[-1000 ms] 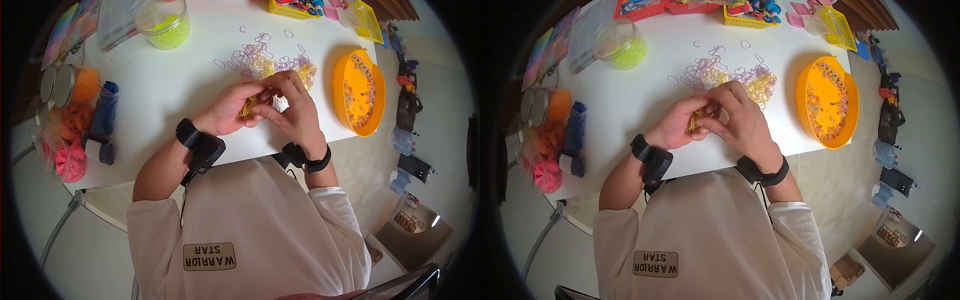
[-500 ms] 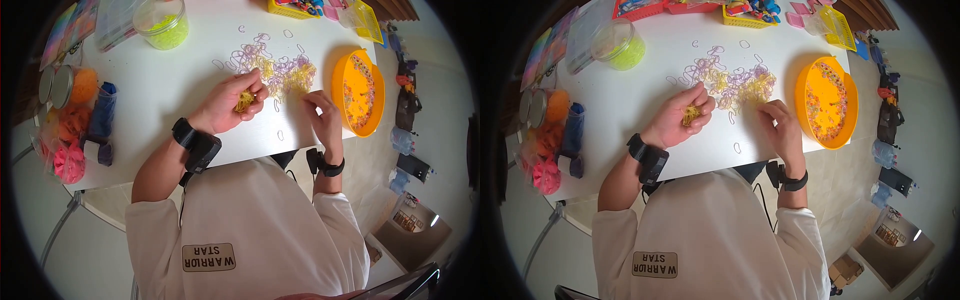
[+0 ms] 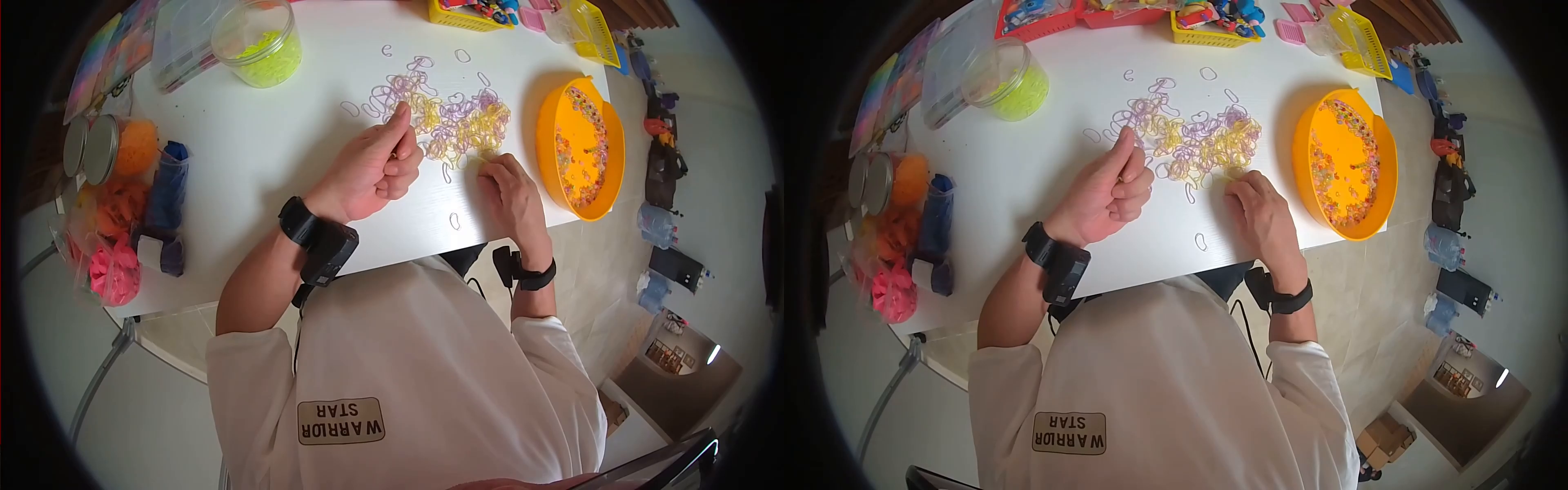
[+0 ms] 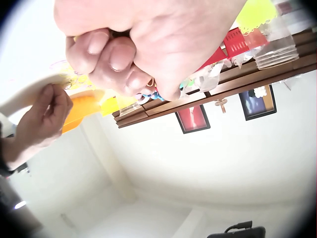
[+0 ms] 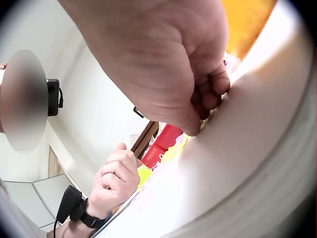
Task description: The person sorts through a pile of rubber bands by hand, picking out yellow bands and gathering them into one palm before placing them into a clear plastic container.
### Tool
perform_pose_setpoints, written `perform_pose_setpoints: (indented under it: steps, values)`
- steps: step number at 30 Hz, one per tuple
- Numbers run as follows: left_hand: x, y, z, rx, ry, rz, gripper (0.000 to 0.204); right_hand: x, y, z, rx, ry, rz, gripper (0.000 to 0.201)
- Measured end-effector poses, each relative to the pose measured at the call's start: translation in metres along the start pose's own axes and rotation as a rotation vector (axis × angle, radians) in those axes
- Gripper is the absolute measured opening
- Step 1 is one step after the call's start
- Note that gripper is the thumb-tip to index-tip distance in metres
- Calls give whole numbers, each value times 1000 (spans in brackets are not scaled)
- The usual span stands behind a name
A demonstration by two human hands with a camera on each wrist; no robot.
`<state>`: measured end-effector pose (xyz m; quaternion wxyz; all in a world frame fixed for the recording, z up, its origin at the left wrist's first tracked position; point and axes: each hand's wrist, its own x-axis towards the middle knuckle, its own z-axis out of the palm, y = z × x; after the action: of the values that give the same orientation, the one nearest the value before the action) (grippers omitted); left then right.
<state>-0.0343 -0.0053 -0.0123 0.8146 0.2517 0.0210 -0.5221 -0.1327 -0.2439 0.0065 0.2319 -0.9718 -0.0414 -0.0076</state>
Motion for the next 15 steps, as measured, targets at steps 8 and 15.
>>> perform_pose_setpoints:
  steps: [8,15]
  values:
    - [5,-6,-6,12,-16,-49,43,13,-38,-20,232,131,-53,17]
    - [5,-11,-2,-7,52,-110,42,40,-77,-6,233,79,-395,24]
